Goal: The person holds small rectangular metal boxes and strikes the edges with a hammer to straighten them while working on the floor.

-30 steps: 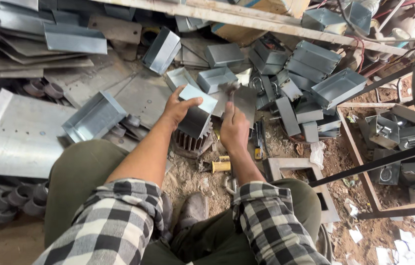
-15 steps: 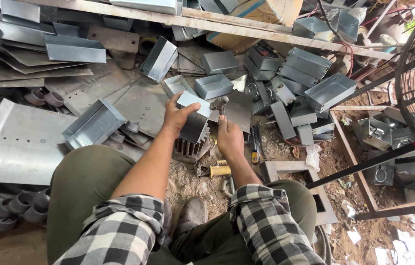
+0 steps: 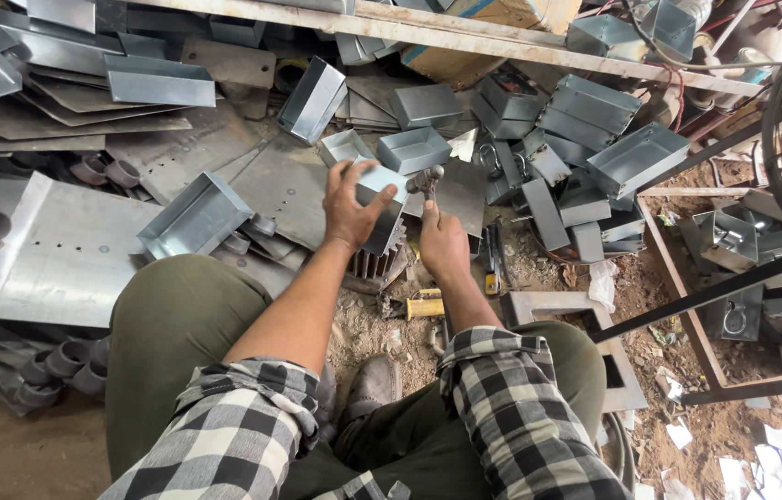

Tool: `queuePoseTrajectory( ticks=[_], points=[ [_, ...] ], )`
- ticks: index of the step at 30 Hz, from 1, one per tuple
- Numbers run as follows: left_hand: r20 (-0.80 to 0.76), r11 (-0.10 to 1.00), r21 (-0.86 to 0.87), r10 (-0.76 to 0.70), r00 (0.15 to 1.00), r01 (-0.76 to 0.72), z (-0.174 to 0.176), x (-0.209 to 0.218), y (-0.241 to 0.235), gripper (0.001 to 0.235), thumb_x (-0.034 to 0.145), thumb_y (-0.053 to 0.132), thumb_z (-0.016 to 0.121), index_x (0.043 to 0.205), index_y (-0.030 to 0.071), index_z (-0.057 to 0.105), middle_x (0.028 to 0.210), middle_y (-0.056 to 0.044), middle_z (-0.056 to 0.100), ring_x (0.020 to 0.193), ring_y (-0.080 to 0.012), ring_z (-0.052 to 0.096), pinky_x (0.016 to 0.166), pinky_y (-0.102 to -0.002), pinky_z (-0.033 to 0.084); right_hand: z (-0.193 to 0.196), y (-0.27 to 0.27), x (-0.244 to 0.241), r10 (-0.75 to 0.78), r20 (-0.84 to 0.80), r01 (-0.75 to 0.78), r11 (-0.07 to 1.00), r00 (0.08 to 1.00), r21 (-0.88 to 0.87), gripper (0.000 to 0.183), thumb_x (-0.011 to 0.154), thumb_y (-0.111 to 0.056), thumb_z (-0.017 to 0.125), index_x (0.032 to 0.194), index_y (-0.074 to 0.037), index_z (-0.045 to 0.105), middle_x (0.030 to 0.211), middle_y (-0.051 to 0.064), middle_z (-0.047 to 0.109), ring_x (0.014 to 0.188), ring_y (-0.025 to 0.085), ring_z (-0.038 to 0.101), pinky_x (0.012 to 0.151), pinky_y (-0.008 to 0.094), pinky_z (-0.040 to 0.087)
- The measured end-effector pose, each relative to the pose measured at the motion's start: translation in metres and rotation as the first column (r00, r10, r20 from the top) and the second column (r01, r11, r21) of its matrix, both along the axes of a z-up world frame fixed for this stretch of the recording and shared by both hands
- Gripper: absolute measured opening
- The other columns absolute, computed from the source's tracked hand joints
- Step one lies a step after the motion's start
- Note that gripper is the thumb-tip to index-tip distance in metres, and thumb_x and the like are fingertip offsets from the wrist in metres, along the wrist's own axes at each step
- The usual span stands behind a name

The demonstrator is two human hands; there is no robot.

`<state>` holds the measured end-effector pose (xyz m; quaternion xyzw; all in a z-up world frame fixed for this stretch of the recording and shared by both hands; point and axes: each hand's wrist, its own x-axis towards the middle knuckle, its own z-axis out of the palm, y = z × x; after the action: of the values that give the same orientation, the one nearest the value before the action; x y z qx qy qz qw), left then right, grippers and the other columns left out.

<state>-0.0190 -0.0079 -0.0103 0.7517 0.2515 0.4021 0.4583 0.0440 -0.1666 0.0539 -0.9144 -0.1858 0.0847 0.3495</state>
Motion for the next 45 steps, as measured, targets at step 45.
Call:
queuePoseTrajectory(
  ticks=[45],
  points=[
    [-0.220, 0.986, 0.157, 0.080, 0.972, -0.046, 0.031, -0.008, -0.031, 0.092, 0.057, 0.038, 0.098, 0.134, 0.032, 0.047, 0.151, -0.017, 0.032, 0.139, -0.0417, 0.040, 0.109, -0.056, 0.041, -0.020, -0.005, 0.003, 0.007, 0.050, -0.008, 0.999, 0.999, 0.034, 0.063, 0.107, -0.051, 0.034, 0.107, 0.001, 0.070, 0.102, 0.031, 0.069, 0.101, 0.051, 0.064, 0.089, 0.057, 0.047]
  ],
)
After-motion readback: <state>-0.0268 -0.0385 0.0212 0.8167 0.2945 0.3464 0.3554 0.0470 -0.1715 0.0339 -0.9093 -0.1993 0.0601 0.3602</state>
